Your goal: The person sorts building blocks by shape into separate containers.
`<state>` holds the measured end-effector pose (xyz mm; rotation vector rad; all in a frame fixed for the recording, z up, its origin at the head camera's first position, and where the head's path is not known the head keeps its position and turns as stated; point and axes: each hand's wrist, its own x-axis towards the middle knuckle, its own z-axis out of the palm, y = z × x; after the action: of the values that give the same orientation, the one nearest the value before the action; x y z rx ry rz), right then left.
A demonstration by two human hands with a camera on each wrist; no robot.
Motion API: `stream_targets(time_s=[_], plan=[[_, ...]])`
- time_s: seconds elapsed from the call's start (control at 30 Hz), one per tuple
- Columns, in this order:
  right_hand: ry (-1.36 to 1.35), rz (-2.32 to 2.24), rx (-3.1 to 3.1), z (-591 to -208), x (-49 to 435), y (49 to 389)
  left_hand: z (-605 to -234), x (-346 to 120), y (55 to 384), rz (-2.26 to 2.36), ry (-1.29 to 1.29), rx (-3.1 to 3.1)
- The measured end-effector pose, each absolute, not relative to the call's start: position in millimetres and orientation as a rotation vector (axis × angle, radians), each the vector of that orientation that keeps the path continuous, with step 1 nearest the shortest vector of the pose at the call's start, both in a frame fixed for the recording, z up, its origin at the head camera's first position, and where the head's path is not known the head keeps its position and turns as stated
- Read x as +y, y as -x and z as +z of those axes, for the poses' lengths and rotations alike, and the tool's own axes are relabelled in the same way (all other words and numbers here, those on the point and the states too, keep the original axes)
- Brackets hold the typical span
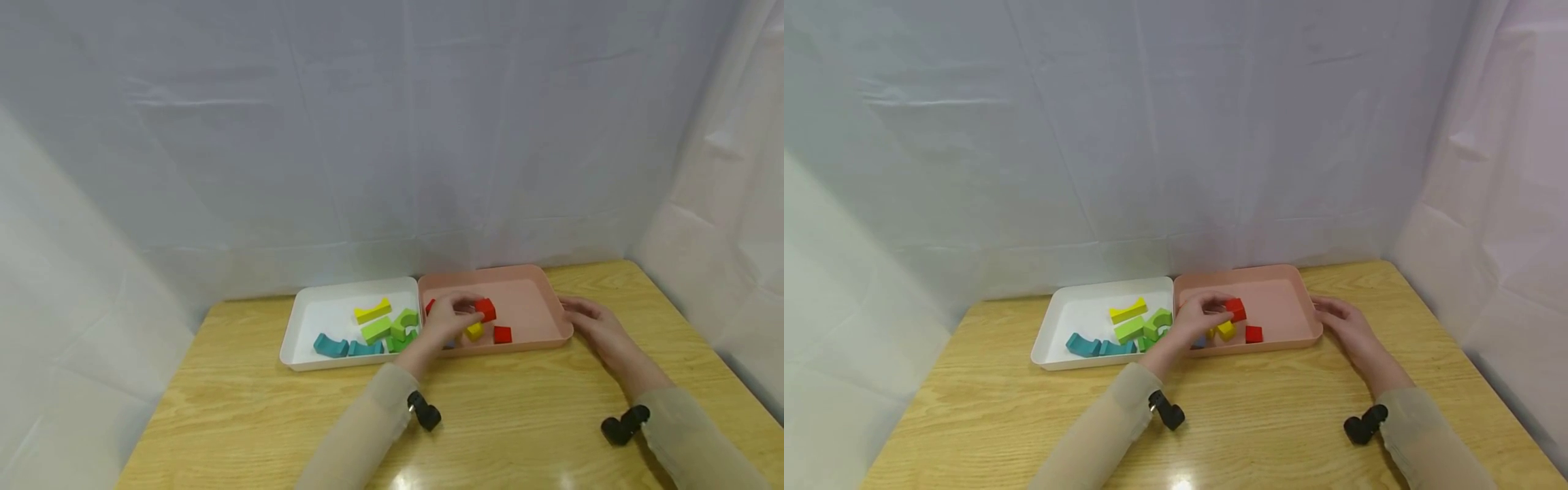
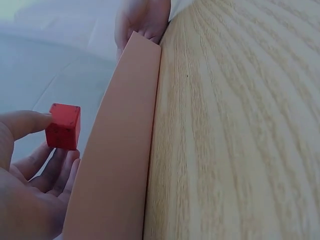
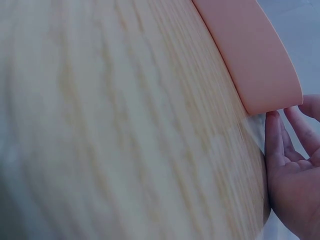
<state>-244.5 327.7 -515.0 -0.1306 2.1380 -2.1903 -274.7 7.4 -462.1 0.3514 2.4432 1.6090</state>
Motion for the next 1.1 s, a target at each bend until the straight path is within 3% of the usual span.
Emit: stream_targets(time_s=[1.1], plan=[[0.108, -2.160, 2.148, -513.1, 328.6, 243.1, -466.3, 3.7, 292.5, 1.603, -0.274, 2.520]])
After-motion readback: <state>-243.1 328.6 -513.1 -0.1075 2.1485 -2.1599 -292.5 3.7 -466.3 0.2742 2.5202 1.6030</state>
